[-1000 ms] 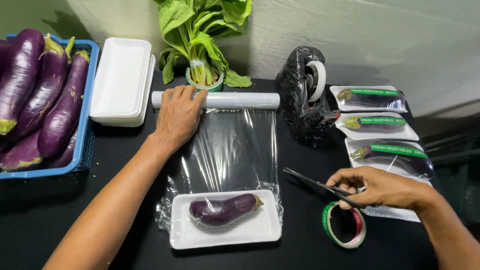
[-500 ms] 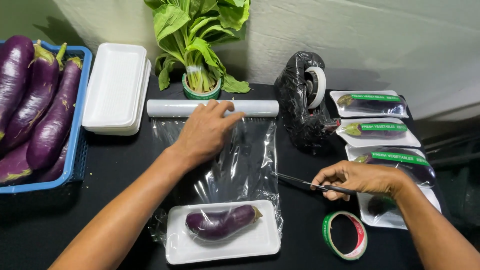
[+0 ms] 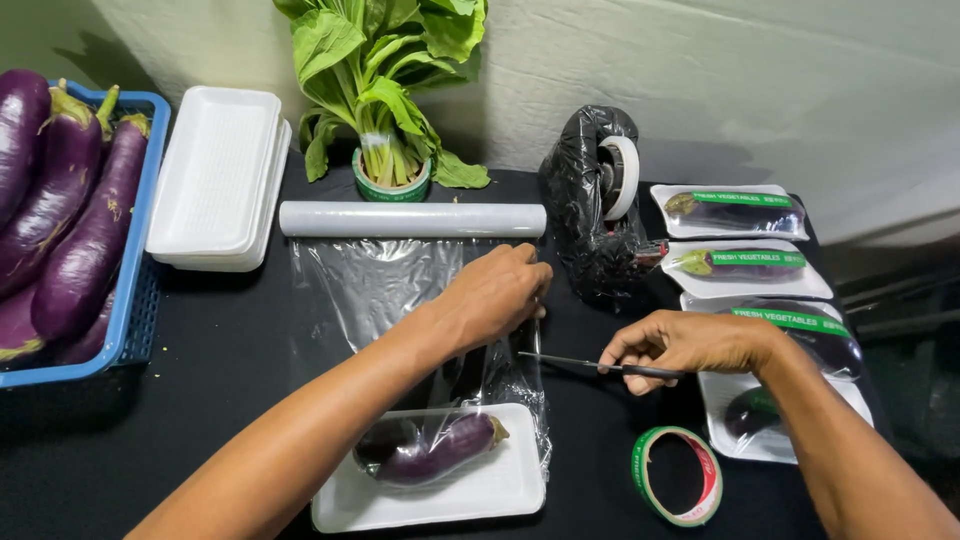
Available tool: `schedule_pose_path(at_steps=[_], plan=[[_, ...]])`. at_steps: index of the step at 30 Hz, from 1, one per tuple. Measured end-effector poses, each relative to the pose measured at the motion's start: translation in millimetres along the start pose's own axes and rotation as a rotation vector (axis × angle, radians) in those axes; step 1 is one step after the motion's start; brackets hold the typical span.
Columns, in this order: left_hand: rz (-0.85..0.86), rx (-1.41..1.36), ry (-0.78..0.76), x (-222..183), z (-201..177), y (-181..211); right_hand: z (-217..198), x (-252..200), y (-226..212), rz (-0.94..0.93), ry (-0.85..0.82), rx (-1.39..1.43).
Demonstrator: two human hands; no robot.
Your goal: Wrapping individual eggplants in plastic film on foam trays and sealing them with tape and labels.
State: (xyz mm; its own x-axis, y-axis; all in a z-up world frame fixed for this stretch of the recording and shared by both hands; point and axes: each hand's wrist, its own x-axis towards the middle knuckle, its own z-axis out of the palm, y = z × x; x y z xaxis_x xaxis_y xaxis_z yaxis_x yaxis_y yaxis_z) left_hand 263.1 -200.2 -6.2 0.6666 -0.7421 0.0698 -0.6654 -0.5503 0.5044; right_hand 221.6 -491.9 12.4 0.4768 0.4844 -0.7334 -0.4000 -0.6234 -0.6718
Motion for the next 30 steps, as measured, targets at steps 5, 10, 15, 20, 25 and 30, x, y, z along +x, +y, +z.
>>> schedule_pose_path(at_steps=[5,10,15,20,25,30], plan=[[-0.033,0.178,-0.07,-19,-2,-2,-5,2,-4,-0.019,-0.032,-0.038],[-0.018,0.148,-0.094,-26,-2,-5,-8,2,-2,-0.012,-0.03,-0.023],[-0.012,0.225,-0.135,-25,6,-10,-7,12,-5,-0.02,-0.059,-0.047],[-0.019,0.34,-0.216,-27,-8,4,-6,23,-4,-0.032,-0.08,-0.08],[-0.015,0.343,-0.231,-28,-10,5,-9,29,4,-0.065,-0.045,-0.106],[-0.072,0.122,-0.129,-19,3,-11,-11,27,11,-0.065,-0.022,-0.076]])
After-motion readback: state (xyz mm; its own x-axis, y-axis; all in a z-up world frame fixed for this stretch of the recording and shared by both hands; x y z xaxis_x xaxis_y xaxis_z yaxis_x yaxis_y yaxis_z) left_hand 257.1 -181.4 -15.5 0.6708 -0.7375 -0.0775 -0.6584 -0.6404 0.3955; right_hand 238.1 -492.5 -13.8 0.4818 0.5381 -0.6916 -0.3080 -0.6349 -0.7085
